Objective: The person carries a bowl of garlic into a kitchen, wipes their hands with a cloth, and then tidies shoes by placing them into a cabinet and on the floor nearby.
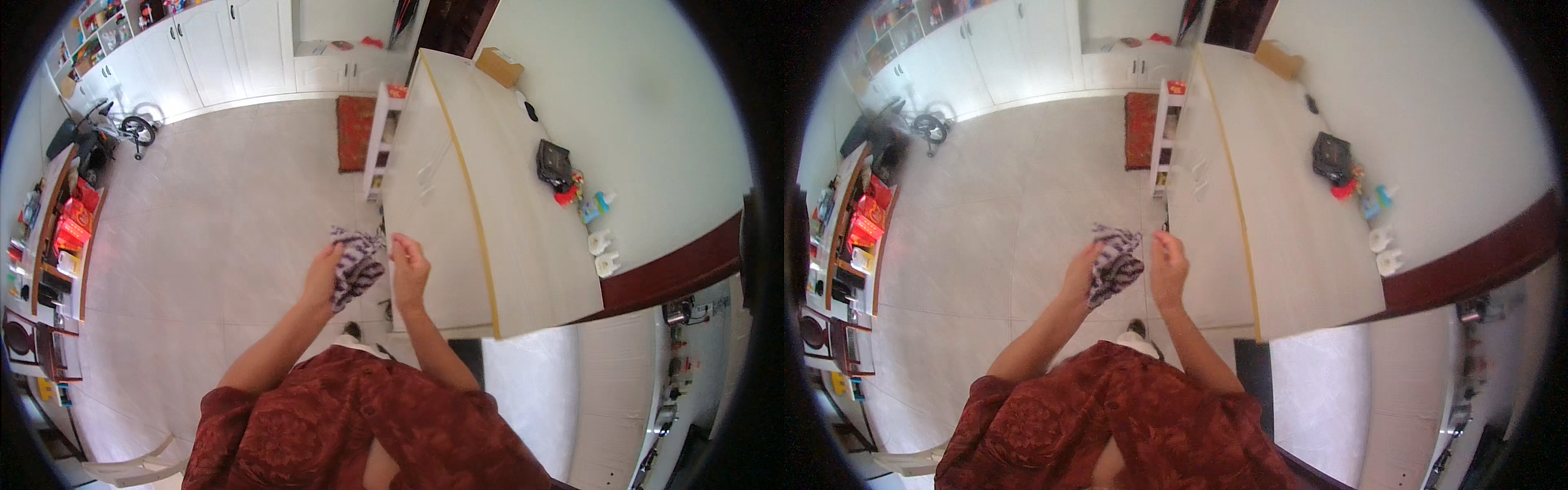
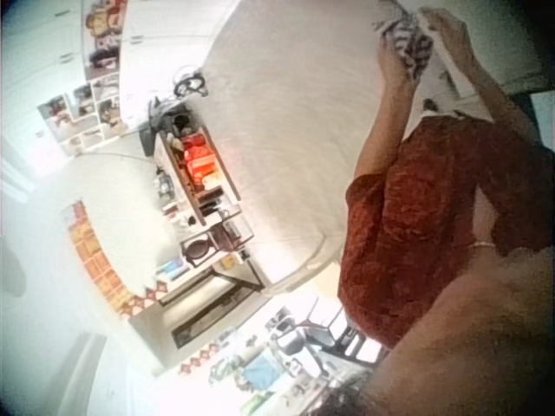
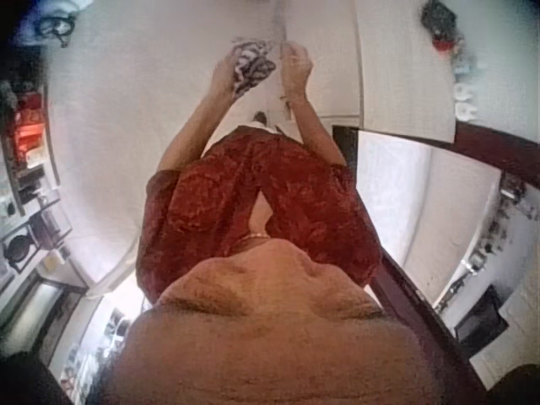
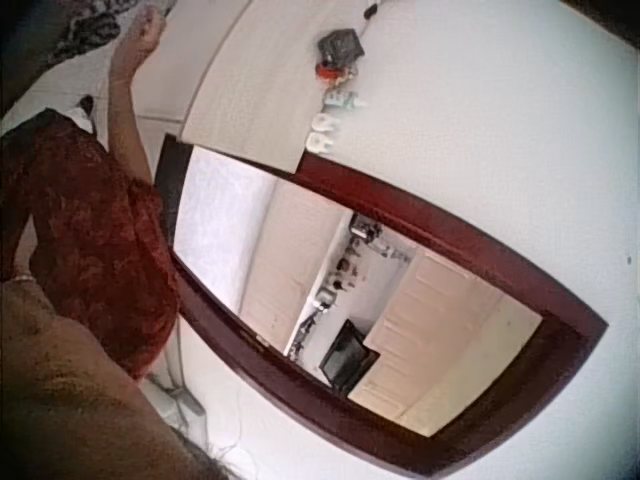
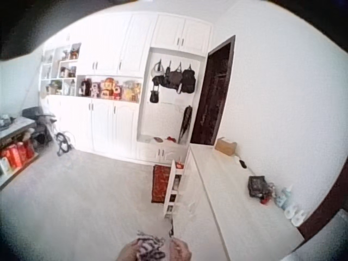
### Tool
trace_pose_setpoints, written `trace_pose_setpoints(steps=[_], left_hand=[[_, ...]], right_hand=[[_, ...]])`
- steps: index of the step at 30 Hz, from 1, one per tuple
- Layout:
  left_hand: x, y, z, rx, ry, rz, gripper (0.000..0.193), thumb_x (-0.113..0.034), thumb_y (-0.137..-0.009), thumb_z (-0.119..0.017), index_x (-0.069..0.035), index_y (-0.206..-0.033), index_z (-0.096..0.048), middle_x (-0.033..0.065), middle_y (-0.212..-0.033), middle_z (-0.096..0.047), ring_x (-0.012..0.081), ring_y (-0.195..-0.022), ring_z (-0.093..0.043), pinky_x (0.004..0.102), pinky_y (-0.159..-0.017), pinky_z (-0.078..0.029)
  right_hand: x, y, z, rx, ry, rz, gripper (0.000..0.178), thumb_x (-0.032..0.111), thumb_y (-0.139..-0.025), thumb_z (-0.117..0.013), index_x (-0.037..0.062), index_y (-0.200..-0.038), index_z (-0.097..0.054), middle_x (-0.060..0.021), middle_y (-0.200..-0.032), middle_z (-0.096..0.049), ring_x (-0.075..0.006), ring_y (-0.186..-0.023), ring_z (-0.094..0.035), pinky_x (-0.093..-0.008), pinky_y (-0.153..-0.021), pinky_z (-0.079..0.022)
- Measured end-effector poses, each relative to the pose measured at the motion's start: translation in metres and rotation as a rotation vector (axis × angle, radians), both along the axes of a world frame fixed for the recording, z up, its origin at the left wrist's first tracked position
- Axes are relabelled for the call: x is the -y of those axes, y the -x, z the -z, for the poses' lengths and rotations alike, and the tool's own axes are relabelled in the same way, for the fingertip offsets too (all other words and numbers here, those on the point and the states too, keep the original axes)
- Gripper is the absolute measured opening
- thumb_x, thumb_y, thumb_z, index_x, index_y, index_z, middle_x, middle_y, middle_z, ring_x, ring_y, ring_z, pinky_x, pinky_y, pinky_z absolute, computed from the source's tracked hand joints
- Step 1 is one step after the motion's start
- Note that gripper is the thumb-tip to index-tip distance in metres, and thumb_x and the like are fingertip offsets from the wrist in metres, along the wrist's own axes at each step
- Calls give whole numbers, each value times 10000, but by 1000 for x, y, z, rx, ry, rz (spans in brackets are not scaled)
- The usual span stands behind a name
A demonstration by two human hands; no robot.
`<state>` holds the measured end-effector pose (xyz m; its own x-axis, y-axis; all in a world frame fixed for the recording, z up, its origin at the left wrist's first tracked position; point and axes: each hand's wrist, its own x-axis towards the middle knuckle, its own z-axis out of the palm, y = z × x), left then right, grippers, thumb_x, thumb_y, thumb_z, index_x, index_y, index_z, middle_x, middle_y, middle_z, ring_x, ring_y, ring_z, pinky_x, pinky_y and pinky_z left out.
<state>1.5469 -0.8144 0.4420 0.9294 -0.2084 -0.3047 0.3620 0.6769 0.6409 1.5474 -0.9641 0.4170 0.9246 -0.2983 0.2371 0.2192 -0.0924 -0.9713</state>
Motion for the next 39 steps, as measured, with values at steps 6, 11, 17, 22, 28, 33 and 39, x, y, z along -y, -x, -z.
trace_pose_setpoints(steps=[6,11,17,22,28,33,39], left_hand=[[9,-57,-8,-199,-14,152,360,-369,-922,-463,-24,-981,-546,108,-848,-619,203,-570,-600,348,-525,-543],[-1,-99,-12,-136,66,279,398,-436,-894,-493,-43,-885,-557,95,-788,-619,180,-494,-546,303,-447,-481],[-9,-176,4,-273,7,389,388,-481,-860,-523,-96,-820,-561,80,-748,-612,175,-531,-523,305,-459,-430],[-27,-245,10,-244,-16,745,362,-454,-859,-523,-101,-905,-593,94,-818,-645,215,-721,-632,296,-549,-482],[-36,-302,1,-357,117,1012,357,-382,-899,-478,-99,-1096,-573,51,-961,-629,185,-818,-614,334,-680,-500],[-35,-292,14,-475,84,1128,379,-441,-898,-488,-99,-1034,-579,7,-918,-607,145,-834,-571,274,-726,-470],[-36,-268,18,-183,-54,1269,393,-421,-925,-459,-77,-1101,-533,-1,-982,-576,89,-886,-524,260,-750,-440]], right_hand=[[35,-83,33,-160,-254,283,410,154,-856,-556,-58,-1201,-489,-118,-1157,-544,-174,-1016,-519,-299,-835,-442],[51,-118,47,-286,-361,337,447,111,-821,-563,-56,-1224,-468,-120,-1208,-512,-183,-1033,-510,-293,-811,-440],[60,-148,79,-318,-266,536,428,110,-836,-548,-7,-1237,-460,-87,-1188,-511,-173,-1028,-502,-313,-812,-441],[34,-156,72,-272,-238,699,415,113,-852,-542,17,-1247,-457,-69,-1207,-500,-158,-1030,-501,-315,-813,-444],[-80,-174,16,-200,252,704,408,97,-832,-565,13,-1222,-478,-161,-1279,-468,-255,-1143,-452,-362,-941,-373],[-119,-184,4,-307,749,662,460,106,-790,-579,12,-1226,-469,-176,-1202,-507,-318,-1102,-473,-405,-936,-382],[-121,-170,13,-237,-89,822,401,83,-764,-589,-8,-1147,-511,-193,-1130,-535,-348,-1042,-499,-416,-896,-395]])
